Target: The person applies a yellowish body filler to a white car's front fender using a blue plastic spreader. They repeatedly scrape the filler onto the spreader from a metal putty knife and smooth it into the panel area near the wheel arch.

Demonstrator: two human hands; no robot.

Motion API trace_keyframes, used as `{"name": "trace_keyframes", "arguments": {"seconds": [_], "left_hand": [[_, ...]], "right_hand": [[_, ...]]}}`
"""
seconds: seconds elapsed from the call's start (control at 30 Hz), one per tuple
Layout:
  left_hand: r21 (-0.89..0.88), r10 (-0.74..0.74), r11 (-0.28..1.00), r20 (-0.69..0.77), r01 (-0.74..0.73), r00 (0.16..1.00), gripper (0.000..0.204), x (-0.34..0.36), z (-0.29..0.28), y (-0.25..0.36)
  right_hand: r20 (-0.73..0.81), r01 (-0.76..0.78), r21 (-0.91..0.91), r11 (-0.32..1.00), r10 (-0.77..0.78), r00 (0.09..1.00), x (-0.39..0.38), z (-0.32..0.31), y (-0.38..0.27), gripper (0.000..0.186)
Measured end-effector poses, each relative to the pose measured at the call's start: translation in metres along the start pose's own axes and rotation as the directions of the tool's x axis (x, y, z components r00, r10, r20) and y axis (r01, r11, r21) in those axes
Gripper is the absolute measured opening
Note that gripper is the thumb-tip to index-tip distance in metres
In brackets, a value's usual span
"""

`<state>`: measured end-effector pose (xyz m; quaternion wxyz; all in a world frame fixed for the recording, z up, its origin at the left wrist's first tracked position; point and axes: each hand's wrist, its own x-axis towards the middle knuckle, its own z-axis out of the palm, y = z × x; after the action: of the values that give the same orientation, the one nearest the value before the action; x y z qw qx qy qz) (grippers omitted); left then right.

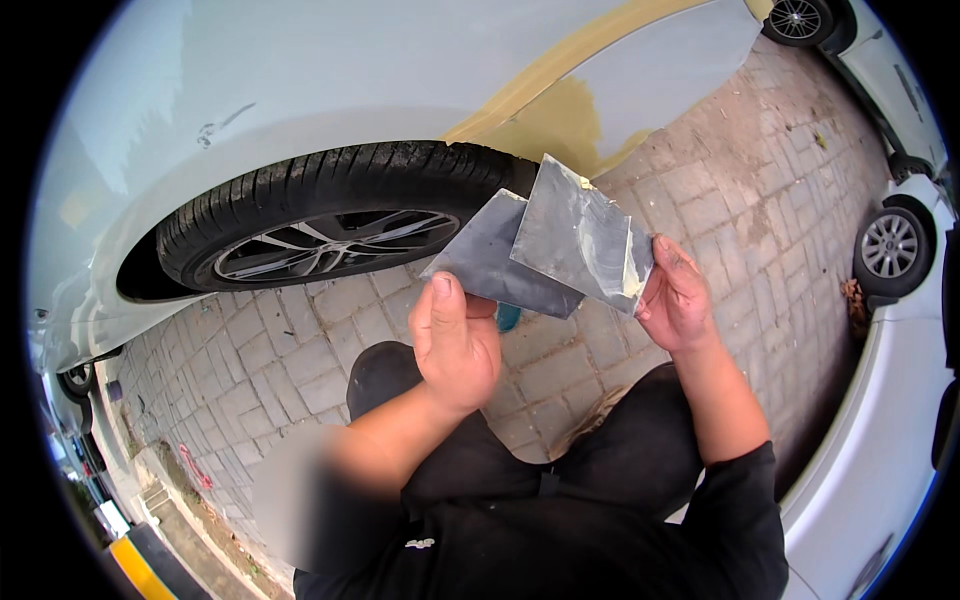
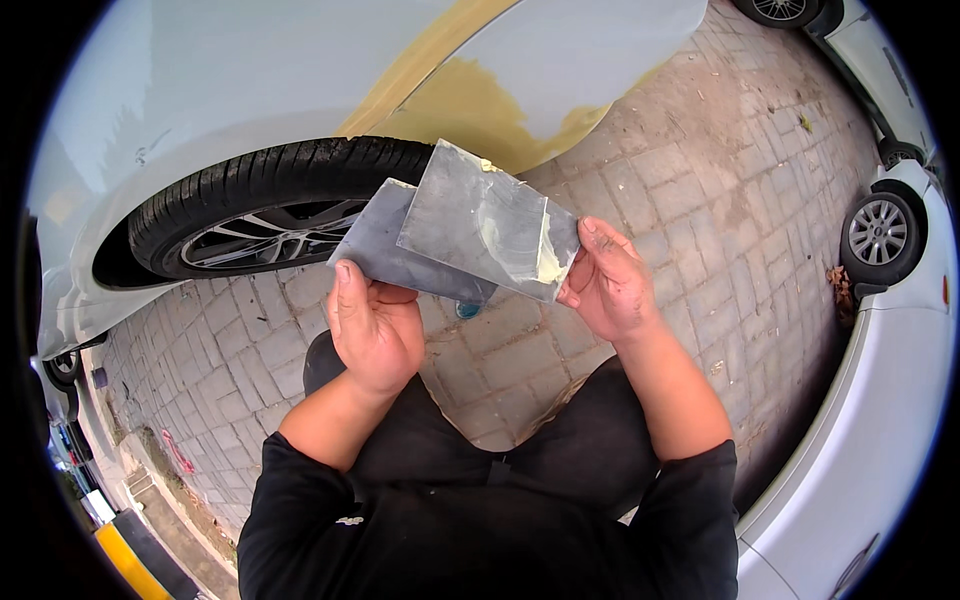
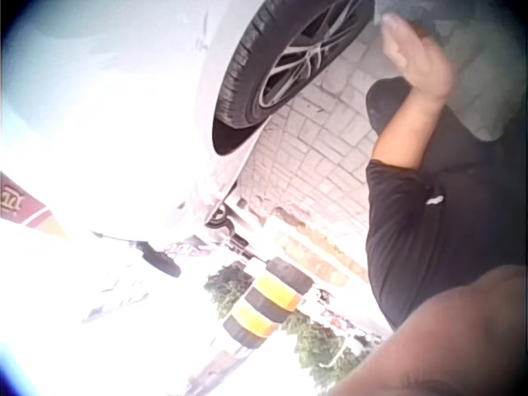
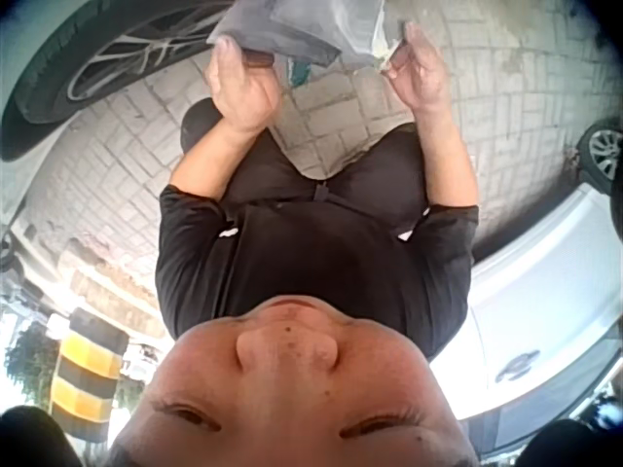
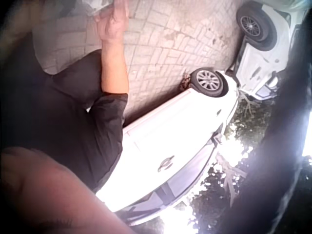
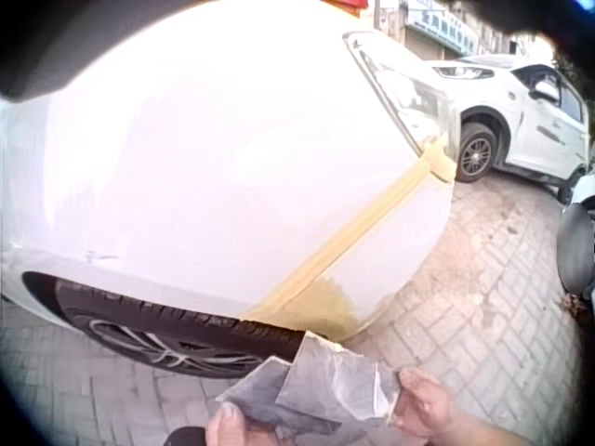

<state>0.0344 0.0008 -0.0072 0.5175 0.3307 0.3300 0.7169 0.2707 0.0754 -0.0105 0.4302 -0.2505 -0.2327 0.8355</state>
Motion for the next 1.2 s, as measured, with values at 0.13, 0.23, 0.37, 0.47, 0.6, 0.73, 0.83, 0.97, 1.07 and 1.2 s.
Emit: {"name": "trace_keyframes", "arguments": {"seconds": [0.13,0.23,0.37,0.47,0.6,0.73,0.83,0.97,1.07,1.2], "left_hand": [[-0.189,0.051,0.978,-0.18,-0.086,0.982,0.043,0.015,0.007,0.014],[-0.362,-0.291,0.915,-0.29,0.177,0.912,0.046,0.029,0.006,0.017],[-0.363,-0.503,0.81,-0.026,0.46,0.864,0.041,0.036,-0.015,0.006],[-0.295,-0.507,0.831,-0.055,0.472,0.86,0.036,0.038,-0.005,0.006],[-0.201,-0.439,0.891,-0.152,0.407,0.886,0.03,0.035,-0.002,0.001],[-0.032,-0.178,0.984,-0.208,0.176,0.962,0.028,0.033,0.007,-0.003],[0.096,0.018,0.995,-0.175,-0.001,0.984,0.027,0.03,0.005,-0.008],[0.165,0.154,0.977,-0.084,-0.139,0.984,0.028,0.022,0.007,-0.002],[0.243,0.195,0.953,-0.033,-0.181,0.98,0.029,0.018,0.008,-0.001],[0.295,0.201,0.934,0.025,-0.2,0.979,0.029,0.013,0.009,-0.004]], "right_hand": [[-0.054,0.238,-0.08,0.968,-0.242,0.969,0.001,-0.025,-0.02,0.028],[-0.088,0.389,-0.232,0.892,-0.418,0.904,-0.001,-0.025,-0.031,0.027],[-0.147,0.389,-0.436,0.811,-0.49,0.859,-0.001,-0.011,-0.029,0.027],[-0.118,0.403,-0.454,0.794,-0.502,0.857,-0.001,-0.014,-0.026,0.026],[-0.054,0.347,-0.471,0.811,-0.42,0.906,-0.007,-0.015,-0.03,0.025],[-0.054,0.16,-0.486,0.859,-0.212,0.976,-0.013,-0.003,-0.027,0.024],[0.059,0.149,-0.811,0.565,-0.175,0.983,-0.018,0.005,-0.023,0.025],[0.012,0.104,-0.81,0.577,-0.16,0.987,-0.012,0.015,-0.016,0.027],[-0.085,0.025,-0.749,0.663,-0.134,0.987,-0.008,0.017,-0.015,0.028],[-0.175,0.002,-0.704,0.711,-0.175,0.969,-0.005,0.012,-0.014,0.028]]}}
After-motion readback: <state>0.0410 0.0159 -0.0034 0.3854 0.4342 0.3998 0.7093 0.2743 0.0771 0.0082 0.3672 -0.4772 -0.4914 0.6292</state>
